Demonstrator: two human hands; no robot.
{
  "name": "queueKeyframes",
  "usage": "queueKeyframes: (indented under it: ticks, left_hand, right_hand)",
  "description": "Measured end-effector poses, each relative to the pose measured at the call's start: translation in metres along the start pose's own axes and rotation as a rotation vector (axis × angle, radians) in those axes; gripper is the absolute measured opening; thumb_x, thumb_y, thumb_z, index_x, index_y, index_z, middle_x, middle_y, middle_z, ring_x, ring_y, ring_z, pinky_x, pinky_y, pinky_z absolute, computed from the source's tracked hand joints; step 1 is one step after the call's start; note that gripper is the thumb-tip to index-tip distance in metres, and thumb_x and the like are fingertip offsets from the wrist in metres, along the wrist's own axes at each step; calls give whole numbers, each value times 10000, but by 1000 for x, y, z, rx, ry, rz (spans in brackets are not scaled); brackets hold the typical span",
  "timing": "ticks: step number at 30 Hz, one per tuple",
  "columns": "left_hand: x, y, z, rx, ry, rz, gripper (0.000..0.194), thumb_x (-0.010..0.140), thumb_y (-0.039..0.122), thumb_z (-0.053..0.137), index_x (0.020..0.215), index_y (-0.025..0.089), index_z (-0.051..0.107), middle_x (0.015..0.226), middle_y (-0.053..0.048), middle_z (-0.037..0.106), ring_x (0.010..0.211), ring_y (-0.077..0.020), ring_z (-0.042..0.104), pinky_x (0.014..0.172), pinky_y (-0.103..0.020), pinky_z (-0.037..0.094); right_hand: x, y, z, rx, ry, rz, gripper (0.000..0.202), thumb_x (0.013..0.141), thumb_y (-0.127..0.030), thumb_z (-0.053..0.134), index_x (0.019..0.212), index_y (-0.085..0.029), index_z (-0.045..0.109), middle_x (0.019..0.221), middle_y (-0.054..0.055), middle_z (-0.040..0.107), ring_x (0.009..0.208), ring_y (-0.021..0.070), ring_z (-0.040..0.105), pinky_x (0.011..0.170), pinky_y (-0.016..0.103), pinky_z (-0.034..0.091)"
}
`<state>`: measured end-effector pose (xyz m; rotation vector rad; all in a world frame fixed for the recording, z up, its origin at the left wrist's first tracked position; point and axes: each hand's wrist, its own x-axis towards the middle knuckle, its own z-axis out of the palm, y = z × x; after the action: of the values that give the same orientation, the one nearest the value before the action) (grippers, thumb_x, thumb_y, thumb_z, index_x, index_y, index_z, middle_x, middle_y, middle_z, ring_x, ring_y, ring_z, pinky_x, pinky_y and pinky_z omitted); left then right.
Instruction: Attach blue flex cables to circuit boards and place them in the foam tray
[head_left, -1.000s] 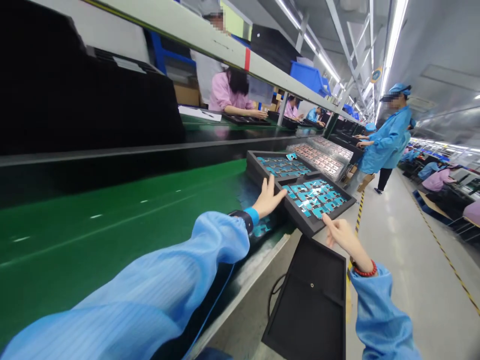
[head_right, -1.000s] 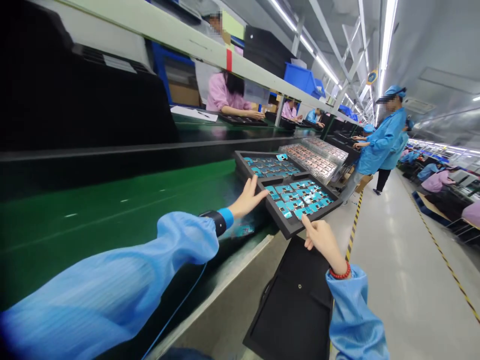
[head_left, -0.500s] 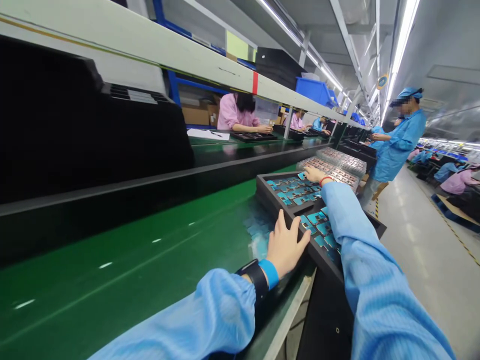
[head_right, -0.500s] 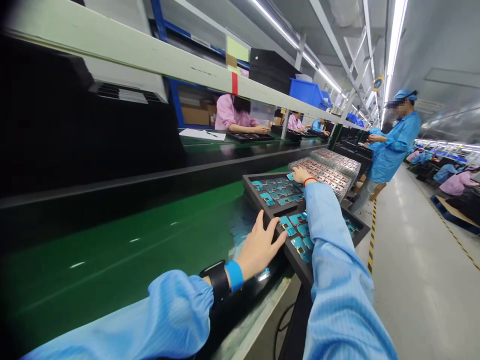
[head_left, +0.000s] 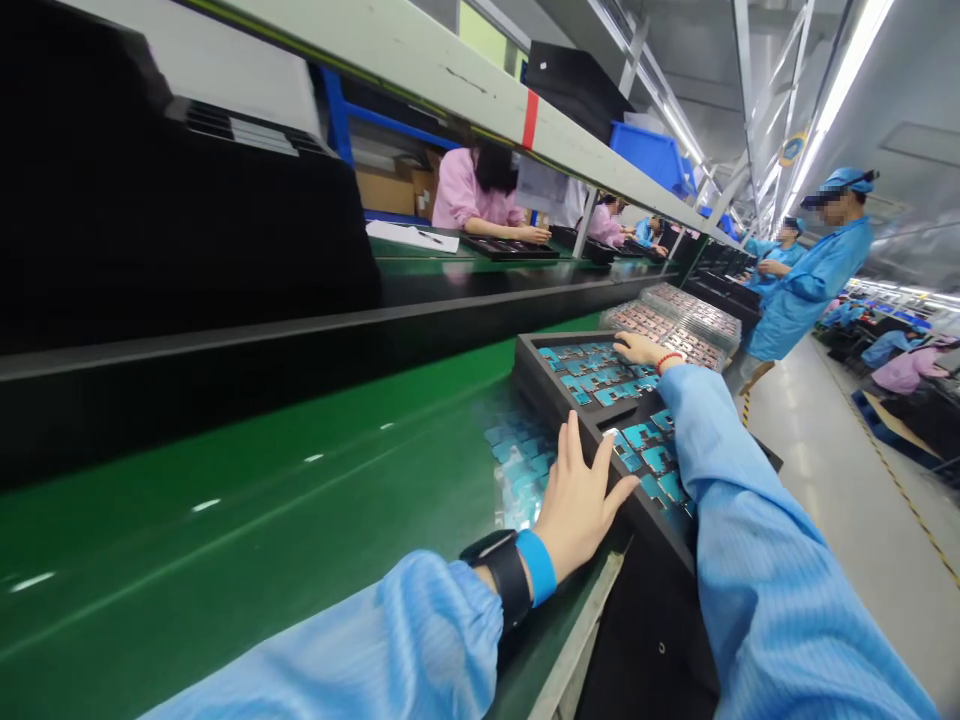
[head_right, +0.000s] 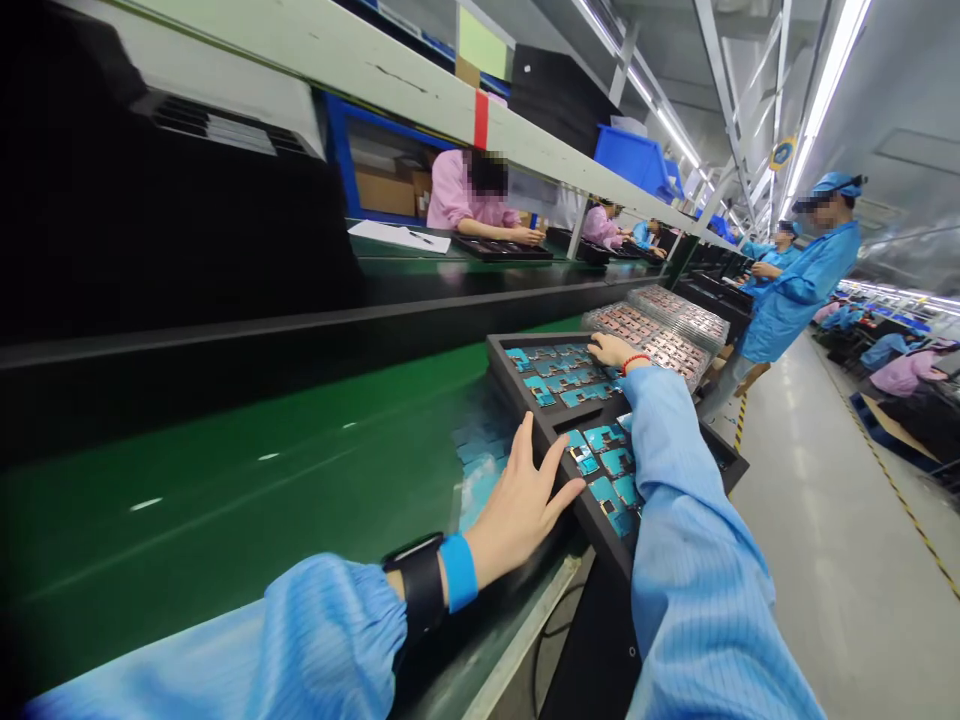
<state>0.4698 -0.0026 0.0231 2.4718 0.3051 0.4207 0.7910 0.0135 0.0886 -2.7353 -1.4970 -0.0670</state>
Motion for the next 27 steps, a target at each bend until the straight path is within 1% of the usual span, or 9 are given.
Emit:
queueKeyframes:
  ticks: [2,5,8,11,13,15,19,23,27]
  left_hand:
    - [-12,4,1,18,-56,156,604,907,471,553,1412,166,424,1615,-235,30,1454,-418,-21,1131,-628,238]
    - [-37,15,15,74,-157,495,765,760,549,716,1401,222,456,1589,-229,199,1456,-427,100,1095,-695,248]
    - [-57,29,44,214,-82,783,833,807,652,578,1460,180,369,1551,-279,260,1431,-463,200,1003,-728,368]
    - [-67,44,71,353,78,769,693,881,604,485,1430,185,426,1543,-256,306,1413,-456,272,959,-716,428]
    - [-67,49,80,421,130,716,515,931,421,488,1370,151,504,1514,-248,371,1391,-442,331,957,-704,441]
    - [-61,48,80,463,135,729,415,926,221,470,1325,142,551,1482,-213,440,1367,-426,380,960,-702,444]
    - [-42,44,62,534,126,819,483,876,71,450,1329,204,552,1464,-141,492,1347,-403,419,997,-661,435]
    - [-22,58,53,561,127,809,577,860,-4,407,1399,194,472,1530,-160,389,1393,-395,348,1070,-628,359]
    - [-10,72,60,542,82,821,609,863,-5,425,1424,230,433,1574,-95,327,1436,-366,266,1124,-586,295]
  right_hand:
    - [-17,4,-12,46,25,30,335,939,-350,574,1215,-160,569,1226,92,589,1049,219,613,886,421,542]
    - [-62,17,-30,104,90,105,334,937,-359,575,1202,-156,576,1212,86,598,1038,218,618,884,421,541]
    - [-130,35,-35,145,203,216,331,934,-380,572,1190,-172,596,1228,99,603,1108,230,593,966,412,495]
    - [-206,50,-18,182,357,399,348,954,-382,515,1220,-168,588,1293,153,565,1242,298,509,1047,455,418]
    - [-247,58,4,231,438,531,350,966,-353,496,1243,-151,564,1298,171,550,1229,309,518,1021,497,432]
    - [-274,63,28,301,489,614,339,956,-336,532,1238,-149,556,1258,138,573,1136,264,579,954,478,492]
    - [-280,70,56,434,586,666,337,936,-343,582,1213,-152,565,1199,91,600,1021,206,624,864,412,551]
    - [-260,83,49,490,671,663,344,937,-341,579,1226,-156,560,1230,98,587,1056,218,613,888,428,541]
    - [-248,97,43,493,682,573,343,937,-345,578,1225,-159,561,1226,96,588,1047,216,615,882,423,544]
